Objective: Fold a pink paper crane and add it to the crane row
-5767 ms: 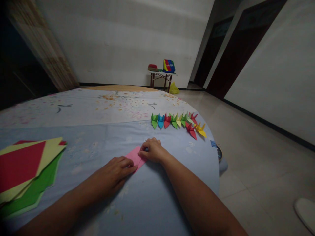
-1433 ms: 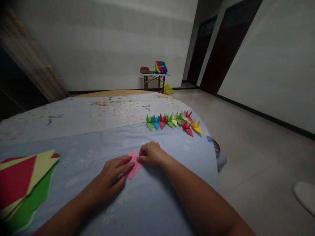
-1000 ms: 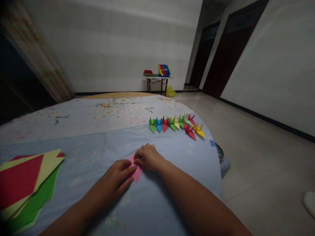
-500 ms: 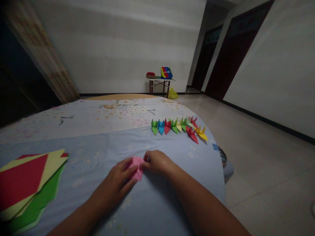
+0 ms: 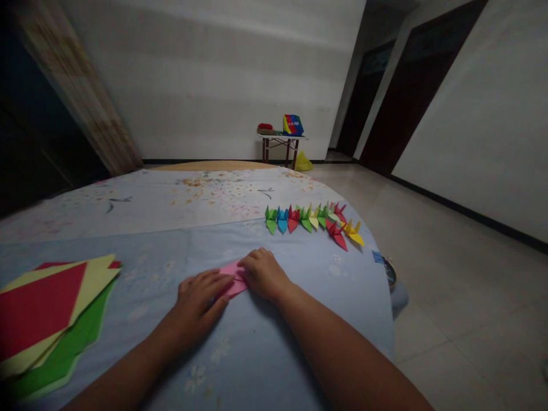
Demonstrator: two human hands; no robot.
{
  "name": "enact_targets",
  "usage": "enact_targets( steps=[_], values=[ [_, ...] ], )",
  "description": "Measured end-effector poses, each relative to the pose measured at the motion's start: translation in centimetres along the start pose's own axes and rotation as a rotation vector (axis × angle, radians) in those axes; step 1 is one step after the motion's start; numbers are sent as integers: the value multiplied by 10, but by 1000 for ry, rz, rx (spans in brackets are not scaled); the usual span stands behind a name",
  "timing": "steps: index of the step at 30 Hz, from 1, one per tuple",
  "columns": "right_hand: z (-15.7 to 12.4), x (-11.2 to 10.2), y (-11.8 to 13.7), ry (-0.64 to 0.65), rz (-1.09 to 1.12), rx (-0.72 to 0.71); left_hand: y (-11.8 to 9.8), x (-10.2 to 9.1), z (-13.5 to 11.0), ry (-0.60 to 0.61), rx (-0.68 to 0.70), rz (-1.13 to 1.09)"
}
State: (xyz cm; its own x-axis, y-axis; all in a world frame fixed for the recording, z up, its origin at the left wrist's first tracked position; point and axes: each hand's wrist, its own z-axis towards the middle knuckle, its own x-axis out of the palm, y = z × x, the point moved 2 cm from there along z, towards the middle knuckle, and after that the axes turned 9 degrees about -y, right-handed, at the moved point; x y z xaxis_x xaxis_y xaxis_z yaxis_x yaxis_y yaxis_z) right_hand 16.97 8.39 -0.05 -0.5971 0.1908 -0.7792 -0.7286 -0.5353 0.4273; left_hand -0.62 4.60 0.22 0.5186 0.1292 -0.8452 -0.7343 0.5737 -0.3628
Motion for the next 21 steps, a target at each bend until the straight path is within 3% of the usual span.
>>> enact_targets(
  steps=[3, 7, 14, 21],
  values=[
    [-4, -8, 9, 23, 31, -101, 5, -3, 3, 43, -19, -67],
    [-7, -8, 19, 186, 74, -212, 10, -4, 4, 32, -29, -108],
    [-3, -4, 13, 169, 44, -194, 19, 3, 2, 20, 19, -79],
    [-4, -19, 10, 194, 54, -171, 14, 1, 2, 32, 64, -40]
  ],
)
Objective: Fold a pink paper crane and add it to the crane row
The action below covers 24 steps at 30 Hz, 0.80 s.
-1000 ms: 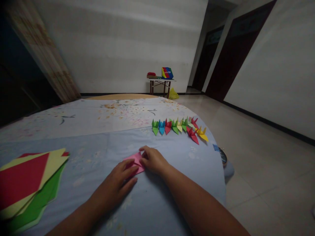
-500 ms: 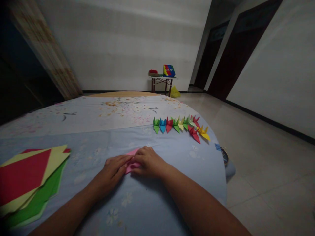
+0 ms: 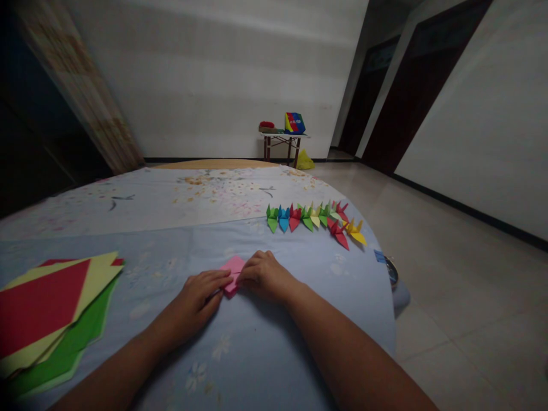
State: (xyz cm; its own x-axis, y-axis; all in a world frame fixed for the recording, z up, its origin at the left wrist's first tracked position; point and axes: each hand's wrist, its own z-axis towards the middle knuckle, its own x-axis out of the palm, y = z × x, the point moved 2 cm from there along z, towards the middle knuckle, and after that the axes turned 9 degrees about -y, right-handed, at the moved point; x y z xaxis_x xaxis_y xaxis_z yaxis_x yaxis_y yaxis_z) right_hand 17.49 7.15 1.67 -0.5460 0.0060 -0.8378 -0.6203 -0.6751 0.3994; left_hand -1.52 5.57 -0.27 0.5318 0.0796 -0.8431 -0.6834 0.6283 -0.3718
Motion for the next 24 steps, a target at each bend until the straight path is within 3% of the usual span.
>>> enact_targets(
  steps=[5, 15, 24],
  values=[
    [-2, -7, -1, -13, 16, -14, 0, 2, -3, 3, 39, 35],
    [4, 10, 2, 7, -18, -126, 9, 6, -3, -14, 47, 15],
    [3, 7, 10, 0, -6, -64, -13, -12, -2, 119, 76, 156]
  ],
)
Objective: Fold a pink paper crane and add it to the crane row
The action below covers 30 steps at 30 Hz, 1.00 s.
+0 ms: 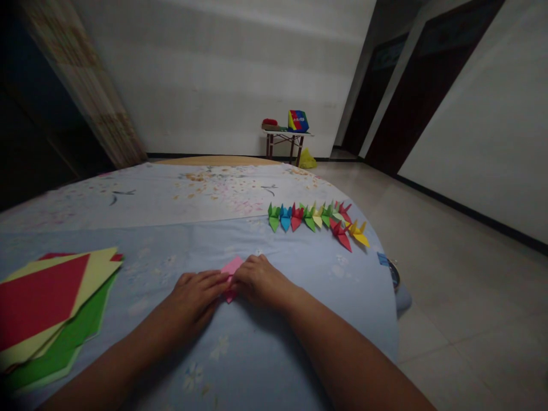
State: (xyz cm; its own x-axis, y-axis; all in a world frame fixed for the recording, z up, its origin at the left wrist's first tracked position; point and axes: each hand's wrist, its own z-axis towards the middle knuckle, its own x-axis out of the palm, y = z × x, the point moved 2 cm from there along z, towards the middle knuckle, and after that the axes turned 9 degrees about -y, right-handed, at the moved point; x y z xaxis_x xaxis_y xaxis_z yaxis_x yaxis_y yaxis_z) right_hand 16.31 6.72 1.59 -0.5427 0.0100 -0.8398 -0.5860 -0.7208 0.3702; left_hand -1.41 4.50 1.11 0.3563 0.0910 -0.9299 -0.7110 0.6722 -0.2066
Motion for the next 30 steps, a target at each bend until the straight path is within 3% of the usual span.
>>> enact_targets(
  steps=[4, 15, 23, 30],
  values=[
    [1, 5, -1, -34, -2, 50, 2, -9, -1, 68, -15, -38],
    [5, 20, -10, -97, 45, 116, 3, -18, 1, 75, -77, -72],
    [10, 28, -13, -134, -7, 207, -7, -14, -2, 153, -17, 53],
    [9, 29, -14, -160, -12, 195, -12, -9, -2, 155, -55, 129]
  ],
)
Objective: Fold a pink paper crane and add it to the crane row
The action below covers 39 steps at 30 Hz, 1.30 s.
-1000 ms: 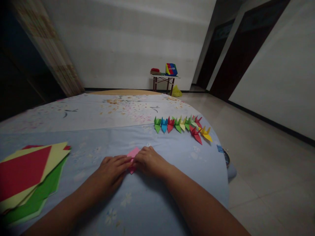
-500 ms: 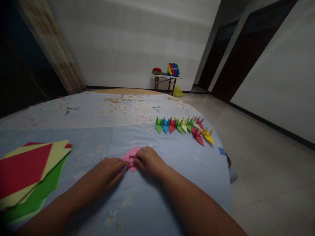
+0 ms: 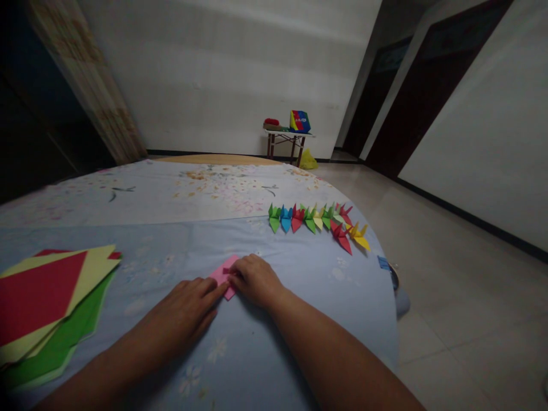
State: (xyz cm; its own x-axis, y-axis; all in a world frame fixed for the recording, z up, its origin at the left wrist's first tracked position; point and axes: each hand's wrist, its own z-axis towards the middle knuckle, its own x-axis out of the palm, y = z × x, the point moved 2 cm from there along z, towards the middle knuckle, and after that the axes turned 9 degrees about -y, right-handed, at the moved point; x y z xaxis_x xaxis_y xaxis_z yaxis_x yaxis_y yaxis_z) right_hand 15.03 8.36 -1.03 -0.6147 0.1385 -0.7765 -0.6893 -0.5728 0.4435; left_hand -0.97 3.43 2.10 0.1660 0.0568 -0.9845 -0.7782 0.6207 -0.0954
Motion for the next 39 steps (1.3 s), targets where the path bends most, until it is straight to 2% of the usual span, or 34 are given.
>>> enact_targets(
  steps=[2, 7, 13, 20, 26, 29, 32, 39],
  values=[
    [0, -2, 1, -24, 24, -21, -2, 0, 0, 1, -1, 20],
    [-1, -9, 0, -175, 55, -67, -5, 0, 2, -21, 5, 36],
    [-2, -9, -4, 49, 50, -106, -5, 7, -1, -51, -14, 74],
    [-2, -11, -6, 87, 63, -57, -3, 17, -4, -70, 3, 81],
    [-3, -20, -3, 138, 97, -53, -6, 9, 1, -135, -7, -75],
    [-2, -25, -4, 171, 131, -74, -1, 8, 5, -204, -58, -233],
    [-2, -25, -7, 176, 150, -80, 6, 11, 9, -251, -168, -366],
    [-1, -19, -12, 154, 166, -56, 8, 16, 15, -303, -358, -516]
  ],
)
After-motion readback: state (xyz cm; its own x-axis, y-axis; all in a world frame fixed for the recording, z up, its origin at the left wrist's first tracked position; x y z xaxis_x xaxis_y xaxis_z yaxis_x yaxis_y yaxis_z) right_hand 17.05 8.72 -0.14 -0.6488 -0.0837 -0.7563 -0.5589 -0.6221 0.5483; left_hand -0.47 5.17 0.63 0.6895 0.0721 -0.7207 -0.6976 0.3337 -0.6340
